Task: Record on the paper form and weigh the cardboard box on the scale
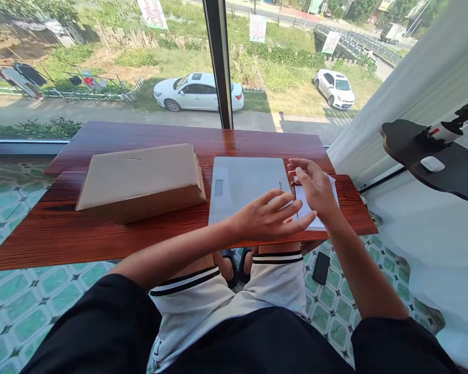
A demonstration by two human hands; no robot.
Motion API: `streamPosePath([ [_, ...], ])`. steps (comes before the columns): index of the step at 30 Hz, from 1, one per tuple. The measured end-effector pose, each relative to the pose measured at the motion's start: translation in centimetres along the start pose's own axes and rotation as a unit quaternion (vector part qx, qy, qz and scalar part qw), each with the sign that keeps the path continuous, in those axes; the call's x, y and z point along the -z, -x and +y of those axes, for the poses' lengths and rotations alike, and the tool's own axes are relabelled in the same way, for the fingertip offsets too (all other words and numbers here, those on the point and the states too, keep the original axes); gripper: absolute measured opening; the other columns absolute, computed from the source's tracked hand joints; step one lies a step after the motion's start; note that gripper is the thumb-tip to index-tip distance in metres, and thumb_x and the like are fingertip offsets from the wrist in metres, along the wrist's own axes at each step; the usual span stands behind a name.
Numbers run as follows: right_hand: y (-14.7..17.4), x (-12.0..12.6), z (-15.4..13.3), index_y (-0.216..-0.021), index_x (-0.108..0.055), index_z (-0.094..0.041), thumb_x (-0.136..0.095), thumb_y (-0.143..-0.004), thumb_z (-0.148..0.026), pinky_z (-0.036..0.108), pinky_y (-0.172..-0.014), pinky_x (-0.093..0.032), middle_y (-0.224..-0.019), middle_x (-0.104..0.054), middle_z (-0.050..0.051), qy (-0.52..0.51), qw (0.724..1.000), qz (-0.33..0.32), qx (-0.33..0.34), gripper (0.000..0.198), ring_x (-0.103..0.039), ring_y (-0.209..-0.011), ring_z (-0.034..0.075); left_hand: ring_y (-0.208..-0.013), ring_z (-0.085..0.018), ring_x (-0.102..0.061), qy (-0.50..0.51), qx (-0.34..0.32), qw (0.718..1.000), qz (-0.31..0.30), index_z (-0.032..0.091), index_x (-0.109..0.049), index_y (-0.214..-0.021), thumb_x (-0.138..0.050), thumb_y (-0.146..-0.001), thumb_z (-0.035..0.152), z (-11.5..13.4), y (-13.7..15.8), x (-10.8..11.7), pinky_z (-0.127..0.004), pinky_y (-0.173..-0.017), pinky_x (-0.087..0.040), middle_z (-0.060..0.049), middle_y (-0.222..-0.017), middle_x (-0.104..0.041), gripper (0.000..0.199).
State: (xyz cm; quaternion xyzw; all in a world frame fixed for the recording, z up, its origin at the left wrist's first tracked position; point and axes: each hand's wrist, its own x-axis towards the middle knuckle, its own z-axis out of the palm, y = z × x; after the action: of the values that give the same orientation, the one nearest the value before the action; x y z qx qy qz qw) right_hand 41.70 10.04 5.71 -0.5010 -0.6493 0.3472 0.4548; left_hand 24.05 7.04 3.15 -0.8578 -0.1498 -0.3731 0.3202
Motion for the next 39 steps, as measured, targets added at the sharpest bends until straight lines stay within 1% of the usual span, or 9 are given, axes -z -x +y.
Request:
streamPosePath([
  [5, -0.3, 2.9, 1.7, -0.116, -0.068, -0.020, -0.053, -0.092, -0.049, 0.029, -0.081, -0.056, -0.112, -0.071, 0.008, 0.011, 1.000, 0.018, -0.018, 0.040, -0.069, -0.098, 0.016, -0.096, -0.015, -0.059, 0.058, -0.069, 0.996, -0.010, 0.023, -0.055, -0.132, -0.059, -0.095, 0.031, 3.1, -0.9, -3.0, -0.033, -0.090, -0.046, -0.004, -0.108, -0.068, 0.038],
  [9, -0.8, 5.1, 4.1, -0.115, -0.069, -0.020, -0.051, -0.093, -0.050, 0.029, -0.077, -0.054, -0.102, -0.072, 0.007, 0.080, 0.996, 0.032, -0.039, 0.041, -0.069, -0.091, 0.016, -0.098, -0.017, -0.061, 0.109, -0.112, 0.985, -0.077, 0.023, -0.055, -0.135, -0.054, -0.096, 0.025, 5.5, -1.6, -4.6, -0.034, -0.088, -0.046, -0.008, -0.115, -0.068, 0.039],
  [12, -1.3, 6.5, 6.4, -0.116, -0.071, -0.020, -0.050, -0.095, -0.048, 0.031, -0.077, -0.053, -0.096, -0.073, 0.007, 0.161, 0.985, 0.032, -0.055, 0.040, -0.068, -0.085, 0.017, -0.107, -0.021, -0.063, 0.116, -0.098, 0.980, -0.125, 0.024, -0.054, -0.136, -0.052, -0.096, 0.026, 7.3, -1.8, -5.8, -0.036, -0.090, -0.047, -0.012, -0.125, -0.067, 0.040],
  [14, -1.6, 7.1, 8.0, -0.118, -0.072, -0.020, -0.050, -0.096, -0.044, 0.034, -0.082, -0.053, -0.098, -0.073, 0.008, 0.222, 0.973, 0.026, -0.053, 0.039, -0.067, -0.088, 0.019, -0.114, -0.023, -0.063, 0.102, -0.080, 0.981, -0.142, 0.024, -0.054, -0.136, -0.050, -0.097, 0.027, 8.6, -1.6, -6.7, -0.038, -0.092, -0.048, -0.014, -0.130, -0.066, 0.040],
  [17, -1.9, 7.6, 10.4, -0.126, -0.071, -0.018, -0.051, -0.096, -0.036, 0.038, -0.092, -0.051, -0.105, -0.072, 0.010, 0.317, 0.948, 0.006, -0.037, 0.039, -0.065, -0.094, 0.022, -0.119, -0.025, -0.064, 0.077, -0.056, 0.983, -0.159, 0.024, -0.055, -0.134, -0.047, -0.098, 0.027, 10.1, -1.0, -7.9, -0.041, -0.096, -0.049, -0.014, -0.134, -0.065, 0.037],
  [19, -2.2, 7.8, 11.8, -0.131, -0.068, -0.018, -0.051, -0.097, -0.034, 0.040, -0.093, -0.050, -0.105, -0.070, 0.011, 0.371, 0.928, -0.016, -0.021, 0.041, -0.064, -0.096, 0.023, -0.120, -0.025, -0.064, 0.073, -0.048, 0.982, -0.167, 0.024, -0.056, -0.133, -0.047, -0.098, 0.026, 10.9, -0.6, -8.4, -0.042, -0.099, -0.050, -0.013, -0.135, -0.065, 0.036],
  [25, -2.6, 7.6, 14.8, -0.138, -0.064, -0.023, -0.050, -0.099, -0.039, 0.042, -0.097, -0.048, -0.110, -0.065, 0.011, 0.473, 0.878, -0.067, 0.017, 0.044, -0.058, -0.110, 0.027, -0.120, -0.025, -0.064, 0.108, -0.041, 0.977, -0.179, 0.020, -0.054, -0.135, -0.048, -0.098, 0.027, 12.0, 0.0, -8.8, -0.043, -0.100, -0.051, -0.015, -0.133, -0.066, 0.038],
  [34, -1.9, 7.3, 16.1, -0.121, -0.073, -0.029, -0.054, -0.098, -0.041, 0.039, -0.092, -0.040, -0.106, -0.067, 0.006, 0.525, 0.849, -0.027, 0.053, 0.033, -0.056, -0.106, 0.024, -0.116, -0.024, -0.066, 0.087, -0.019, 0.984, -0.156, 0.021, -0.056, -0.131, -0.043, -0.100, 0.027, 12.5, 0.2, -9.1, -0.043, -0.098, -0.051, -0.012, -0.127, -0.070, 0.035],
  [39, -1.9, 7.2, 16.1, -0.107, -0.073, -0.025, -0.054, -0.098, -0.040, 0.036, -0.087, -0.040, -0.098, -0.068, 0.005, 0.538, 0.834, -0.005, 0.119, 0.026, -0.057, -0.098, 0.021, -0.115, -0.024, -0.066, 0.089, -0.020, 0.984, -0.151, 0.019, -0.058, -0.129, -0.044, -0.099, 0.026, 12.6, 0.3, -9.4, -0.043, -0.098, -0.051, -0.011, -0.120, -0.072, 0.034],
])
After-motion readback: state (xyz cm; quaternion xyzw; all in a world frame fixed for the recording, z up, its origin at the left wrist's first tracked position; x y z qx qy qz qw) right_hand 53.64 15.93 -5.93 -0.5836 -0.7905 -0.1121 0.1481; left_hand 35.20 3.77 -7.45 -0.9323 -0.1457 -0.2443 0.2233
